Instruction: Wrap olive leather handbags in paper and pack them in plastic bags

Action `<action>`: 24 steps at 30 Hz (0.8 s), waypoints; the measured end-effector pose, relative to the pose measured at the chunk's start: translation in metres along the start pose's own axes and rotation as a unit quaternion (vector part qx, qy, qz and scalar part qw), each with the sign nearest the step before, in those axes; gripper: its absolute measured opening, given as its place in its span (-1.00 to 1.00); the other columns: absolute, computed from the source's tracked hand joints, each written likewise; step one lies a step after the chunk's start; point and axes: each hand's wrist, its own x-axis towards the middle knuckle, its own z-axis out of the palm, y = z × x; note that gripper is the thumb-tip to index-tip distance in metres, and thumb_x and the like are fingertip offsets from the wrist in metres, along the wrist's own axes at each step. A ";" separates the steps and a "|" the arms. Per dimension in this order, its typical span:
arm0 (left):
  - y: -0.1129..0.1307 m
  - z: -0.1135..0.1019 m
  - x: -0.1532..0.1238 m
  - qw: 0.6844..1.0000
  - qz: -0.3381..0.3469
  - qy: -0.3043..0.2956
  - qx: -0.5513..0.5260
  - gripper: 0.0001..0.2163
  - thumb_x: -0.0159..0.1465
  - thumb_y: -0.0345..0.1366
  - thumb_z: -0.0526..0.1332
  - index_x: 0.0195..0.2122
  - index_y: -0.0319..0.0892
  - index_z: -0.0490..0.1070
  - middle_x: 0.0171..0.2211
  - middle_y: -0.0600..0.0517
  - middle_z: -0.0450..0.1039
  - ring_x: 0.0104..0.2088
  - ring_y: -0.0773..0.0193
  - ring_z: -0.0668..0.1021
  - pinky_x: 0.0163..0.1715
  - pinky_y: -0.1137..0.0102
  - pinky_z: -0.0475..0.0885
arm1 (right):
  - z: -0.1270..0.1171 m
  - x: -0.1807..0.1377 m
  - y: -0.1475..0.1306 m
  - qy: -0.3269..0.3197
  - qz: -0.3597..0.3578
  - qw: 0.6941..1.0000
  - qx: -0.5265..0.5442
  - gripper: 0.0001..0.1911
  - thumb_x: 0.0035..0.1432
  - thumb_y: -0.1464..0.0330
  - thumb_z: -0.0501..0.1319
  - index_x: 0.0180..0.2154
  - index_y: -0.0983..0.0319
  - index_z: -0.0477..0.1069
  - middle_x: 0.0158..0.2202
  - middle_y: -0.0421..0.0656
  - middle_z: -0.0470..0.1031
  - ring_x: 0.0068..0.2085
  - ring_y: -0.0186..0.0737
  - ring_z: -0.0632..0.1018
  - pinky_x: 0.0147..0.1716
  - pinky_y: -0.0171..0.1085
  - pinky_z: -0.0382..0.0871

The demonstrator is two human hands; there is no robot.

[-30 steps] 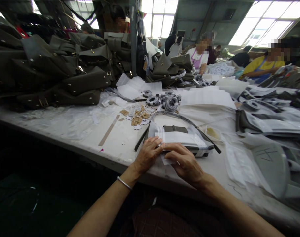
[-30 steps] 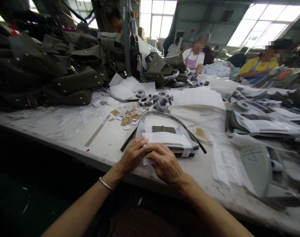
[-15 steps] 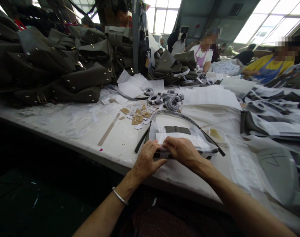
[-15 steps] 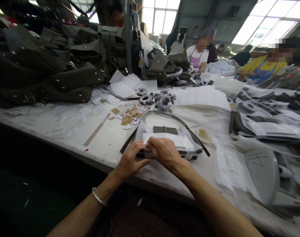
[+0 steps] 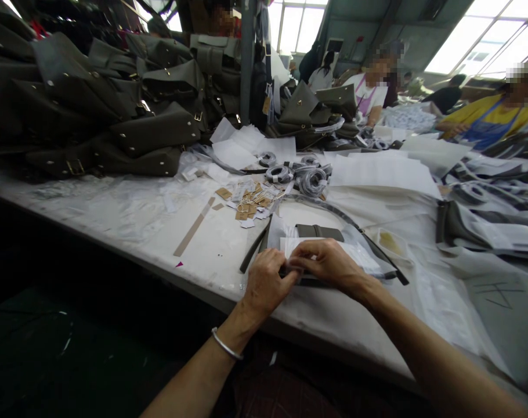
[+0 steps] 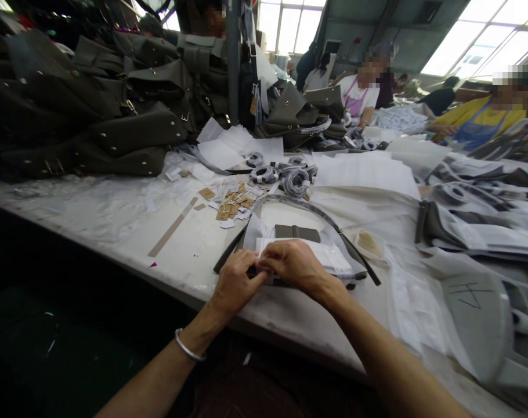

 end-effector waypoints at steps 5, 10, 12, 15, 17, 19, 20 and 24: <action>-0.010 -0.019 0.000 0.989 0.042 -0.089 -0.111 -0.84 0.40 -0.24 0.12 -0.23 -0.07 0.50 -0.19 0.06 0.57 0.04 0.18 0.53 0.13 0.21 0.33 | 0.002 -0.030 -0.001 -0.016 -0.064 0.998 -0.023 -0.83 0.32 0.34 0.11 -0.28 0.18 0.47 -0.41 -0.17 0.57 -0.40 -0.26 0.56 -0.38 -0.34 0.34; -0.008 -0.021 0.006 0.991 0.019 -0.096 -0.093 -0.79 0.39 -0.31 0.11 -0.35 -0.10 0.50 -0.29 0.05 0.57 -0.04 0.18 0.56 0.02 0.25 0.39 | 0.008 -0.042 -0.004 -0.025 -0.118 0.991 -0.056 -0.85 0.35 0.40 0.03 -0.21 0.19 0.37 -0.35 -0.12 0.56 -0.37 -0.22 0.56 -0.36 -0.31 0.37; -0.004 -0.016 0.008 0.996 -0.002 -0.064 -0.068 -0.82 0.32 -0.30 0.23 -0.45 -0.13 0.45 -0.35 0.04 0.54 -0.12 0.16 0.57 -0.08 0.27 0.43 | 0.010 -0.043 -0.004 -0.021 -0.138 0.987 -0.076 -0.84 0.33 0.45 0.03 -0.19 0.20 0.36 -0.36 -0.12 0.56 -0.36 -0.21 0.55 -0.36 -0.30 0.37; -0.001 -0.010 0.006 0.997 0.009 -0.037 -0.066 -0.85 0.27 -0.28 0.29 -0.44 -0.13 0.44 -0.37 0.04 0.52 -0.15 0.18 0.57 -0.10 0.28 0.45 | 0.015 -0.045 -0.003 0.012 -0.169 0.982 -0.082 -0.81 0.29 0.50 0.02 -0.21 0.19 0.37 -0.33 -0.10 0.56 -0.29 -0.20 0.57 -0.29 -0.28 0.41; -0.003 -0.008 0.002 0.996 0.037 -0.028 -0.070 -0.88 0.28 -0.27 0.29 -0.40 -0.12 0.45 -0.36 0.05 0.52 -0.12 0.18 0.56 -0.02 0.24 0.43 | 0.018 -0.050 -0.003 0.053 -0.198 0.975 -0.081 -0.80 0.27 0.52 0.03 -0.22 0.18 0.38 -0.26 -0.09 0.58 -0.21 -0.19 0.58 -0.20 -0.26 0.43; -0.005 -0.006 -0.002 0.997 0.060 -0.019 -0.054 -0.92 0.29 -0.29 0.29 -0.36 -0.10 0.46 -0.35 0.06 0.52 -0.09 0.18 0.55 0.09 0.17 0.37 | 0.021 -0.056 -0.005 0.082 -0.218 0.969 -0.082 -0.78 0.26 0.53 0.04 -0.20 0.17 0.40 -0.23 -0.09 0.59 -0.18 -0.19 0.58 -0.15 -0.24 0.43; -0.006 -0.005 -0.005 0.997 0.068 -0.015 -0.039 -0.93 0.29 -0.29 0.28 -0.35 -0.09 0.46 -0.33 0.06 0.52 -0.08 0.17 0.55 0.12 0.14 0.34 | 0.022 -0.060 -0.007 0.087 -0.221 0.968 -0.082 -0.77 0.26 0.54 0.04 -0.19 0.17 0.40 -0.25 -0.10 0.59 -0.20 -0.20 0.58 -0.17 -0.25 0.42; -0.004 0.000 -0.013 0.995 0.092 0.010 0.028 -0.97 0.29 -0.31 0.27 -0.30 -0.09 0.45 -0.29 0.06 0.52 -0.05 0.16 0.54 0.18 0.06 0.28 | 0.031 -0.075 -0.013 0.062 -0.196 0.977 -0.061 -0.73 0.16 0.59 0.02 -0.23 0.19 0.39 -0.40 -0.13 0.52 -0.38 -0.23 0.52 -0.37 -0.30 0.36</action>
